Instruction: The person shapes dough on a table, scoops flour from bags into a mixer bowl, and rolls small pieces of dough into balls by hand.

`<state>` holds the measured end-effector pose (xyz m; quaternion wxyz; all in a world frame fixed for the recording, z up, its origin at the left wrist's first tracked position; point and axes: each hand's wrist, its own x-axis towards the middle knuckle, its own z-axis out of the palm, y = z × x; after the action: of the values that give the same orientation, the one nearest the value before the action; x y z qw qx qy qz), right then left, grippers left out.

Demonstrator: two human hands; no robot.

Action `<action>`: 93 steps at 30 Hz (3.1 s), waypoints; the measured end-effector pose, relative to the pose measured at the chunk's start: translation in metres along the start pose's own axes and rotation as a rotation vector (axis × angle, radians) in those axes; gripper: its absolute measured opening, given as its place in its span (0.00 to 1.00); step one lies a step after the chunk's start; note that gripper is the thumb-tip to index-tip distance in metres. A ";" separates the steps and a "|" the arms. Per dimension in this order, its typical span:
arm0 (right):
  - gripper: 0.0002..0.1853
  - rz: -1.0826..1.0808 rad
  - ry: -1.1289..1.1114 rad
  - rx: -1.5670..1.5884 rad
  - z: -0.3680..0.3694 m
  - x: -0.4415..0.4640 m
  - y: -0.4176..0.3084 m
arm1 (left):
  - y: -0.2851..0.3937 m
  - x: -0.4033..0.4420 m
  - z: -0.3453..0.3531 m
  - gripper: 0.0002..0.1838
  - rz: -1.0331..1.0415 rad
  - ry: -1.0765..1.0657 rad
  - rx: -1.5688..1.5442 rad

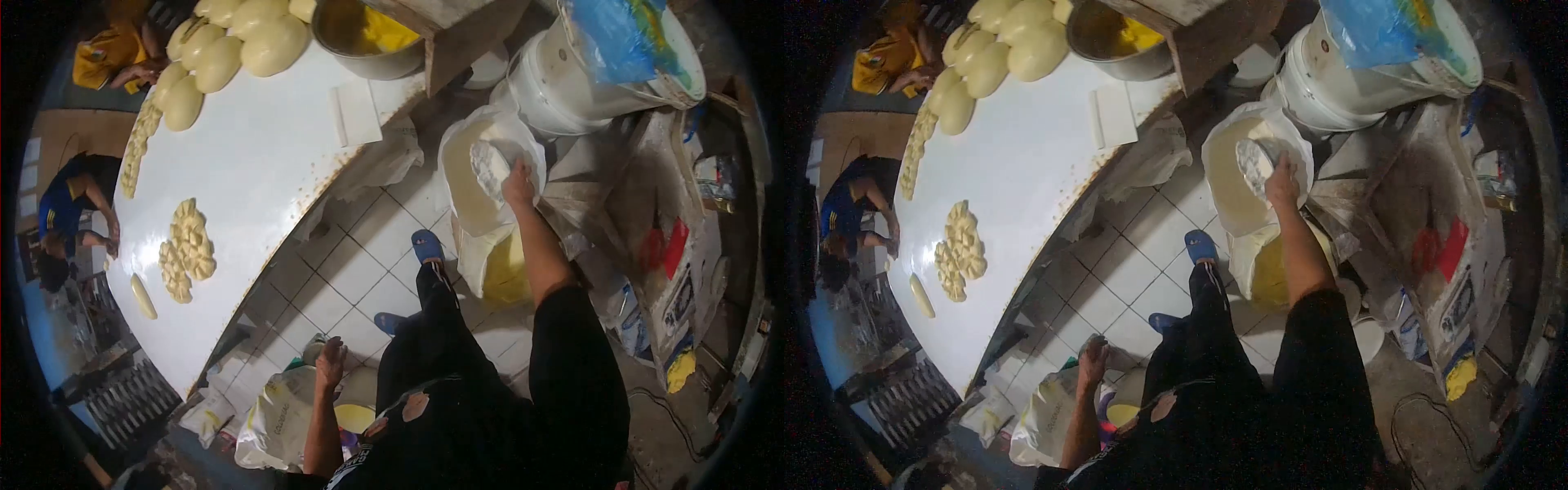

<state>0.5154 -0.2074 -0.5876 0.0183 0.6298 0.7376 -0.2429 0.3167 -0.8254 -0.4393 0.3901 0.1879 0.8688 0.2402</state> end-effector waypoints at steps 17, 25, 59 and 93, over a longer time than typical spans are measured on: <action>0.37 -0.231 -0.308 -0.114 0.088 0.009 0.027 | 0.012 -0.017 0.005 0.20 -0.238 -0.167 0.231; 0.33 0.210 -0.544 0.265 0.019 0.017 0.046 | 0.023 -0.002 -0.001 0.18 0.097 -0.145 0.301; 0.26 0.331 -0.563 0.834 0.022 0.000 0.082 | 0.002 -0.016 -0.003 0.21 -0.251 -0.099 0.046; 0.17 -0.854 -1.752 -0.240 0.061 -0.556 -0.279 | 0.013 -0.377 0.389 0.26 -1.104 1.263 -0.903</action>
<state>0.3515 -0.7667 -0.3628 0.5336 -0.0990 0.6485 -0.5338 0.8528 -0.9037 -0.4357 -0.0573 -0.5818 0.7102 0.3923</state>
